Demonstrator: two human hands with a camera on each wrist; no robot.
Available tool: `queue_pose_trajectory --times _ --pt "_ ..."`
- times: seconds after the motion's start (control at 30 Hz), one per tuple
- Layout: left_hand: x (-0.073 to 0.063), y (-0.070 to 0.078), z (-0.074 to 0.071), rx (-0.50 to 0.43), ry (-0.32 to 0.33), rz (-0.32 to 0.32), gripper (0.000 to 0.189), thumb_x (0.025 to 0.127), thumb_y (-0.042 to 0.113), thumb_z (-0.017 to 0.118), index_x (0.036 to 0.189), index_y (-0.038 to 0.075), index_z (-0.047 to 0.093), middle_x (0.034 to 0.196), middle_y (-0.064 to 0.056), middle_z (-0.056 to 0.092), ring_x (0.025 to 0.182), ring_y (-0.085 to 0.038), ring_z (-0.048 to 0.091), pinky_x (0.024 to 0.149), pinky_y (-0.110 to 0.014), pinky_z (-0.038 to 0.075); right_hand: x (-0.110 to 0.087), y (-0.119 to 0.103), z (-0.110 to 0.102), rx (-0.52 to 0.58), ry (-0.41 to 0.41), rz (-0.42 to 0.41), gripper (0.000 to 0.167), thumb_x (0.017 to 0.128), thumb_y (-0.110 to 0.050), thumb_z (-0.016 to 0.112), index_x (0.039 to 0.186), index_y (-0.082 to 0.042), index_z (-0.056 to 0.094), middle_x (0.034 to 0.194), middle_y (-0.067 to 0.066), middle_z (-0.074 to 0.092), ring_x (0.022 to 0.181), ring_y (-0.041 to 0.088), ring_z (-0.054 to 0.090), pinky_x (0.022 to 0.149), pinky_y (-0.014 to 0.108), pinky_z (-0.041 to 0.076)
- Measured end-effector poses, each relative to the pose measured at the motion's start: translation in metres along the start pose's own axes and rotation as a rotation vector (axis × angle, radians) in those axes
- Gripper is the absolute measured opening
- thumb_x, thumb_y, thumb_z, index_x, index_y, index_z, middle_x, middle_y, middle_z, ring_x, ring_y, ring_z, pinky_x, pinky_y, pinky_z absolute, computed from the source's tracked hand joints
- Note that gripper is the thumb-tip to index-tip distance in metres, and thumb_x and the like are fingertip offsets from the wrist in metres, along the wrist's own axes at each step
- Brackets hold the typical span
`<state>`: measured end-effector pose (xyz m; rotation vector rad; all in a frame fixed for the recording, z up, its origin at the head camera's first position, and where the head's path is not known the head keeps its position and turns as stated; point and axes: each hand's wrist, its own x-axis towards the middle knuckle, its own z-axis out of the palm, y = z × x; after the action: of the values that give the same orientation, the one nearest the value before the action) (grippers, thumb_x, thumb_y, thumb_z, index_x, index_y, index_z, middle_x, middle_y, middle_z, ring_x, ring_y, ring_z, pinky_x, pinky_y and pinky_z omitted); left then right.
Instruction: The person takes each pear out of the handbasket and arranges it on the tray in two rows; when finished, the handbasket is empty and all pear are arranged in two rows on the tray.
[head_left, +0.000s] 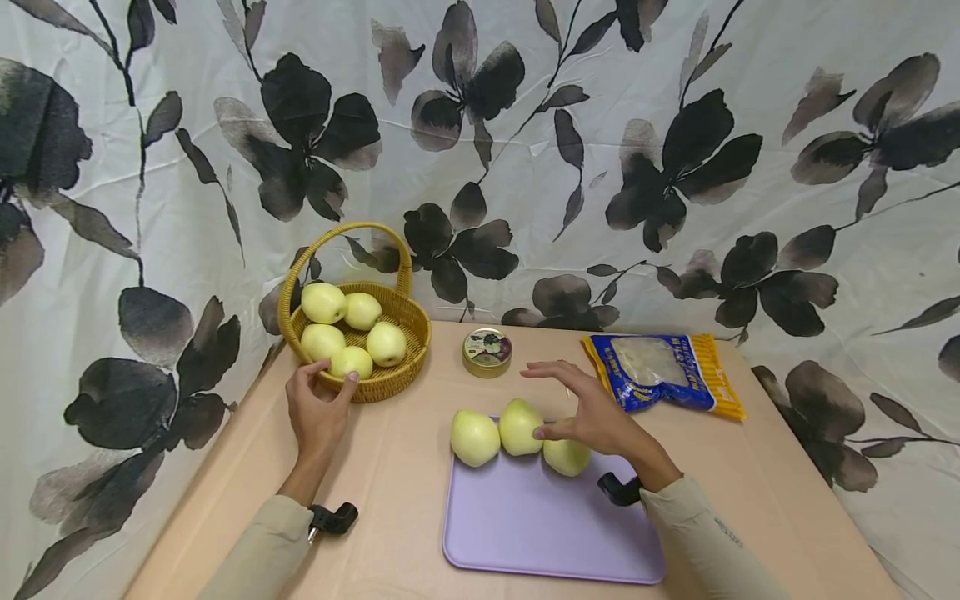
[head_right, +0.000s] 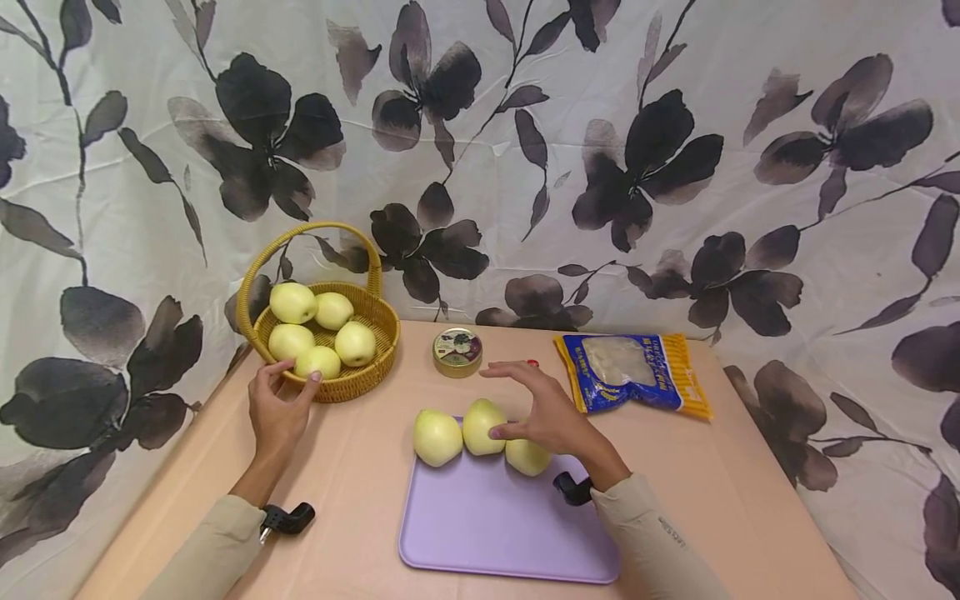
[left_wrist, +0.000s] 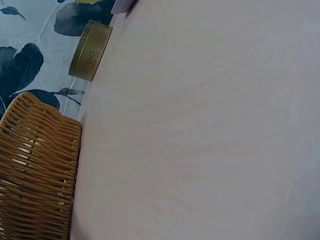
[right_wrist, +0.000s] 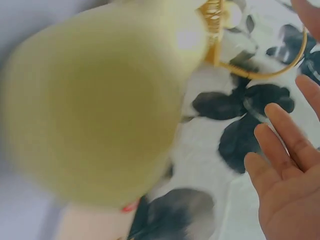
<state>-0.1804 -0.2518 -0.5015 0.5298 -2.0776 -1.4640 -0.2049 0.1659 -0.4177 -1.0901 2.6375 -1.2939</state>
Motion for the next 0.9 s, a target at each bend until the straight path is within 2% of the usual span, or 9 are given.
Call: queue_pose_trajectory --times 0.13,0.43,0.5,0.67,0.73,0.9 --pt "-0.001 0.001 -0.001 -0.007 0.001 0.002 0.056 0.094 0.029 0.082 0.139 0.007 0.056 0.151 -0.017 0.042 0.145 -0.033 0.048 0.108 -0.046 0.049 0.027 -0.018 0.005 -0.011 0.022 -0.029 0.081 0.076 -0.021 0.098 0.148 -0.023 0.06 0.155 0.002 0.058 0.149 0.029 0.05 0.123 0.062 0.038" --pt "0.0 0.001 -0.001 -0.034 -0.007 0.015 0.057 0.094 0.029 0.082 0.139 0.005 0.056 0.151 -0.019 0.04 0.146 -0.035 0.047 0.11 -0.05 0.049 0.091 -0.054 0.026 0.09 0.042 -0.075 0.078 0.08 -0.024 0.096 0.149 -0.025 0.06 0.153 -0.006 0.059 0.147 0.018 0.051 0.125 0.047 0.041" --pt "0.001 0.001 -0.001 -0.031 -0.003 0.015 0.057 0.094 0.03 0.082 0.139 0.006 0.056 0.152 -0.019 0.04 0.145 -0.035 0.048 0.11 -0.049 0.05 0.106 -0.059 0.032 0.099 0.033 -0.089 0.078 0.08 -0.024 0.096 0.149 -0.025 0.06 0.152 -0.005 0.06 0.147 0.019 0.051 0.125 0.045 0.042" --pt "0.001 0.0 -0.001 -0.025 -0.001 0.006 0.056 0.094 0.03 0.082 0.138 0.006 0.056 0.151 -0.018 0.041 0.144 -0.034 0.049 0.108 -0.047 0.051 0.141 -0.067 0.052 0.118 0.009 -0.125 0.08 0.08 -0.022 0.096 0.15 -0.02 0.059 0.153 -0.001 0.059 0.145 0.026 0.054 0.126 0.044 0.041" --pt "0.001 0.0 0.0 -0.024 0.001 0.003 0.056 0.094 0.03 0.082 0.138 0.006 0.056 0.15 -0.018 0.041 0.144 -0.034 0.049 0.108 -0.047 0.051 0.154 -0.068 0.061 0.116 -0.005 -0.128 0.08 0.08 -0.023 0.096 0.151 -0.018 0.058 0.154 -0.001 0.059 0.145 0.025 0.054 0.125 0.044 0.042" --pt "-0.001 0.0 -0.001 -0.024 0.0 -0.001 0.056 0.094 0.031 0.082 0.137 0.006 0.056 0.15 -0.017 0.041 0.145 -0.035 0.048 0.109 -0.048 0.05 0.181 -0.068 0.08 0.136 -0.061 -0.065 0.079 0.081 -0.023 0.095 0.151 -0.021 0.059 0.155 -0.003 0.058 0.146 0.02 0.053 0.124 0.042 0.043"
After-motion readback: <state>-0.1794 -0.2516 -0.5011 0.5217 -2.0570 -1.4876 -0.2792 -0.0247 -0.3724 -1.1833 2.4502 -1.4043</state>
